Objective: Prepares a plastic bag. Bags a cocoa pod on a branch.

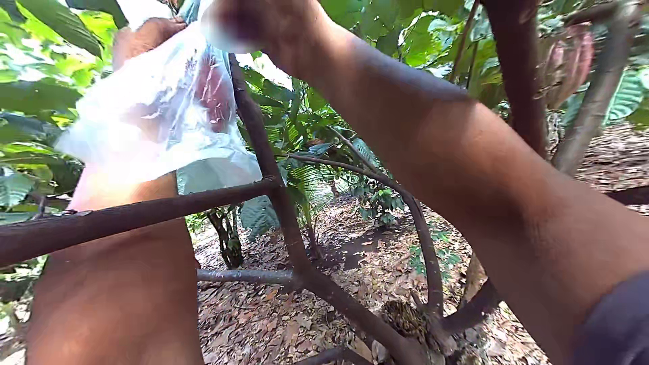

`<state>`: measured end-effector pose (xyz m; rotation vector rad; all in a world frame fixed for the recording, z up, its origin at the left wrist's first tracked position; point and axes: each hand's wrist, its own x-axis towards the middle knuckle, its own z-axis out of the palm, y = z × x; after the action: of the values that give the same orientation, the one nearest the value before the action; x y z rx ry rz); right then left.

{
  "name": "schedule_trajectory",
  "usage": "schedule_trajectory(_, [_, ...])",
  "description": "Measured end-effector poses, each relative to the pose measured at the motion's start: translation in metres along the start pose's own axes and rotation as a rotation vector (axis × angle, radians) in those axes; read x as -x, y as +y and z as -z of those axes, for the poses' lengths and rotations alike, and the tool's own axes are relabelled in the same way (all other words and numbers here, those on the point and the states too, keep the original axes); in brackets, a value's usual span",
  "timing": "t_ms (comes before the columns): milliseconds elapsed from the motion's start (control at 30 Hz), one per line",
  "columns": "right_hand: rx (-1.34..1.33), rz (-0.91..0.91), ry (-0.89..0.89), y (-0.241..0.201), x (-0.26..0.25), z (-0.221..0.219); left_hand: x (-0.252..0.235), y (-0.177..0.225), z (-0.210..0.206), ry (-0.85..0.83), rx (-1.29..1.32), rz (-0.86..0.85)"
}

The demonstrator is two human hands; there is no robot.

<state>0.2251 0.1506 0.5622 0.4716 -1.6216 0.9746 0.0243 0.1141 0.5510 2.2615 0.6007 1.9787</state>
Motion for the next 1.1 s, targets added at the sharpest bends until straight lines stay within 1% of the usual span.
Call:
schedule_trajectory(33, [0.063, -0.01, 0.013, 0.002, -0.003, -0.001, 0.015, 0.006, -0.015, 0.048, 0.108, 0.051])
schedule_trajectory(67, [0.176, -0.012, 0.044, 0.005, -0.006, -0.002, 0.023, 0.005, -0.02, 0.018, 0.248, 0.058])
schedule_trajectory(100, [0.34, -0.008, 0.056, 0.008, -0.007, 0.0, 0.023, 0.002, -0.018, -0.019, 0.32, 0.036])
schedule_trajectory(133, [0.525, -0.001, 0.065, 0.01, -0.006, 0.003, 0.021, 0.002, -0.016, -0.006, 0.301, -0.017])
schedule_trajectory(167, [0.659, 0.012, 0.072, 0.014, -0.006, 0.005, 0.022, 0.006, -0.021, 0.047, 0.266, -0.07])
schedule_trajectory(233, [0.774, 0.077, 0.061, 0.025, -0.006, 0.007, 0.024, 0.015, -0.029, 0.126, 0.23, -0.123])
schedule_trajectory(333, [0.889, 0.215, 0.059, 0.041, -0.009, 0.005, 0.014, 0.01, -0.022, 0.204, 0.082, -0.177])
schedule_trajectory(367, [0.887, 0.262, 0.071, 0.047, -0.01, 0.003, 0.009, 0.007, -0.018, 0.234, -0.013, -0.179])
schedule_trajectory(433, [0.866, 0.337, 0.097, 0.054, -0.011, 0.001, 0.006, 0.006, -0.014, 0.273, -0.198, -0.13])
schedule_trajectory(533, [0.919, 0.375, 0.123, 0.056, -0.012, 0.002, 0.007, 0.003, -0.009, 0.231, -0.368, -0.117])
schedule_trajectory(633, [0.99, 0.406, 0.129, 0.055, -0.011, 0.001, -0.003, -0.01, 0.009, 0.164, -0.473, -0.19])
schedule_trajectory(800, [0.992, 0.472, 0.19, 0.053, -0.007, -0.004, -0.005, -0.004, 0.001, 0.281, -0.665, -0.129])
schedule_trajectory(867, [0.982, 0.481, 0.215, 0.052, -0.006, -0.006, -0.008, -0.003, 0.001, 0.274, -0.74, -0.122])
schedule_trajectory(933, [0.975, 0.468, 0.228, 0.049, -0.005, -0.007, -0.005, -0.003, -0.001, 0.233, -0.719, -0.159])
schedule_trajectory(1033, [0.981, 0.457, 0.225, 0.045, -0.004, -0.007, -0.001, -0.007, -0.004, 0.172, -0.548, -0.191])
schedule_trajectory(1100, [1.01, 0.457, 0.209, 0.042, -0.002, -0.007, -0.001, -0.009, -0.006, 0.175, -0.521, -0.189])
